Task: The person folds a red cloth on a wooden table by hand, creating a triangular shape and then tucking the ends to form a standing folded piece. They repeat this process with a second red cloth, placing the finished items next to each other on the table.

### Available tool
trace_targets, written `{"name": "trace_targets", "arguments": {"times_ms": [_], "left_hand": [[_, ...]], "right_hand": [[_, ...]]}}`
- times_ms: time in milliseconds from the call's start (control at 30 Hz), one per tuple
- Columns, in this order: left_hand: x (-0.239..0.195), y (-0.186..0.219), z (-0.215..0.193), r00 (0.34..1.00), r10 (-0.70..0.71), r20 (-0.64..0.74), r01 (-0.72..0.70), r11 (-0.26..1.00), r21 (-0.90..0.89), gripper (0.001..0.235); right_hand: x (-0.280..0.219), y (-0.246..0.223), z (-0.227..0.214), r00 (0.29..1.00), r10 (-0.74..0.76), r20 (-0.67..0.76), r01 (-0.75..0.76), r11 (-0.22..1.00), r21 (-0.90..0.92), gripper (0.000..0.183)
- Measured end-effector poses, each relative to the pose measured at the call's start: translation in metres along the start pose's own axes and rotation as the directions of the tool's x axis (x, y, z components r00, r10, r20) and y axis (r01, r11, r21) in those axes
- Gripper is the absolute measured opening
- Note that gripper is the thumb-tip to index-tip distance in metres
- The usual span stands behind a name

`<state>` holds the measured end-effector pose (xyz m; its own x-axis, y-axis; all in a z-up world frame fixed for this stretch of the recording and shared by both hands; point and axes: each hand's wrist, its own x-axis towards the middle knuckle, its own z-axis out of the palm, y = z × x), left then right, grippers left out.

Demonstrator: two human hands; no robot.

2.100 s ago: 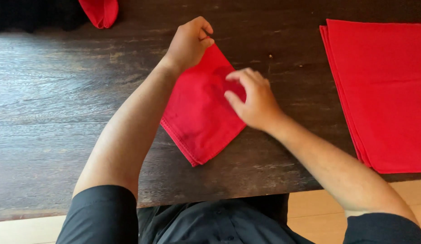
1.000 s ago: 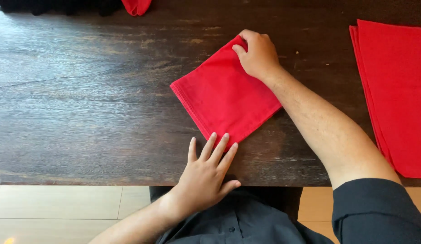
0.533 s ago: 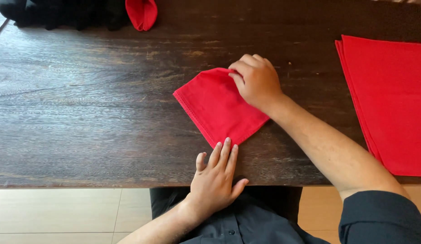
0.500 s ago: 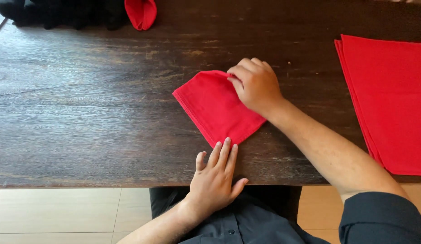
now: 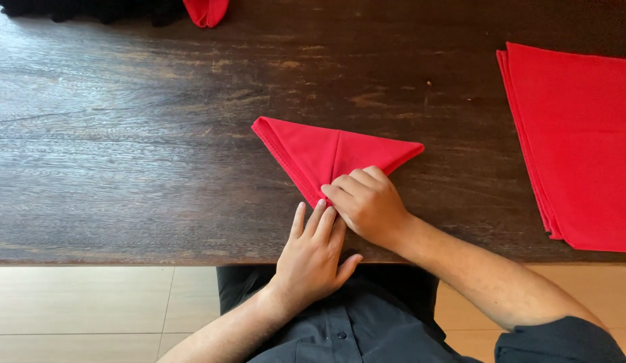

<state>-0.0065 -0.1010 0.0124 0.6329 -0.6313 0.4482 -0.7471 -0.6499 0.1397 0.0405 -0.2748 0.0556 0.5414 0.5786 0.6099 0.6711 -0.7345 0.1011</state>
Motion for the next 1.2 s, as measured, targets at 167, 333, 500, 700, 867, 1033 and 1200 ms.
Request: {"name": "trace_targets", "arguments": {"times_ms": [167, 333, 500, 700, 867, 1033, 1200], "left_hand": [[-0.004, 0.002, -0.009, 1.000, 0.003, -0.026, -0.002, 1.000, 0.014, 0.063], [-0.017, 0.000, -0.004, 0.998, -0.016, -0.055, 0.023, 0.992, 0.122, 0.066], [-0.015, -0.004, -0.008, 1.000, 0.025, -0.017, -0.025, 0.999, -0.023, 0.067], [-0.015, -0.008, -0.009, 0.998, 0.053, -0.014, -0.054, 0.994, -0.091, 0.063], [-0.014, -0.007, -0.012, 0.999, 0.048, -0.020, -0.049, 0.995, -0.089, 0.061], [-0.014, -0.009, -0.014, 0.998, 0.045, -0.033, -0.048, 0.995, -0.087, 0.059], [-0.009, -0.018, -0.026, 0.997, 0.031, -0.074, -0.042, 0.988, -0.151, 0.040]], "right_hand": [[-0.007, -0.007, -0.007, 1.000, -0.006, 0.017, 0.006, 1.000, 0.019, 0.010], [-0.022, -0.005, -0.005, 0.998, 0.012, 0.064, -0.016, 0.998, 0.059, 0.017], [-0.026, -0.009, -0.006, 0.996, 0.017, 0.087, -0.023, 0.997, 0.072, 0.018], [-0.026, -0.011, -0.007, 0.996, -0.011, 0.085, 0.006, 0.998, 0.055, 0.019], [-0.028, -0.012, -0.007, 0.998, -0.020, 0.061, 0.016, 0.998, 0.053, 0.019], [-0.030, -0.010, -0.006, 0.990, -0.001, 0.142, -0.004, 0.999, 0.037, 0.024], [-0.030, -0.009, -0.011, 0.984, 0.018, 0.177, -0.019, 1.000, 0.004, 0.026]]}}
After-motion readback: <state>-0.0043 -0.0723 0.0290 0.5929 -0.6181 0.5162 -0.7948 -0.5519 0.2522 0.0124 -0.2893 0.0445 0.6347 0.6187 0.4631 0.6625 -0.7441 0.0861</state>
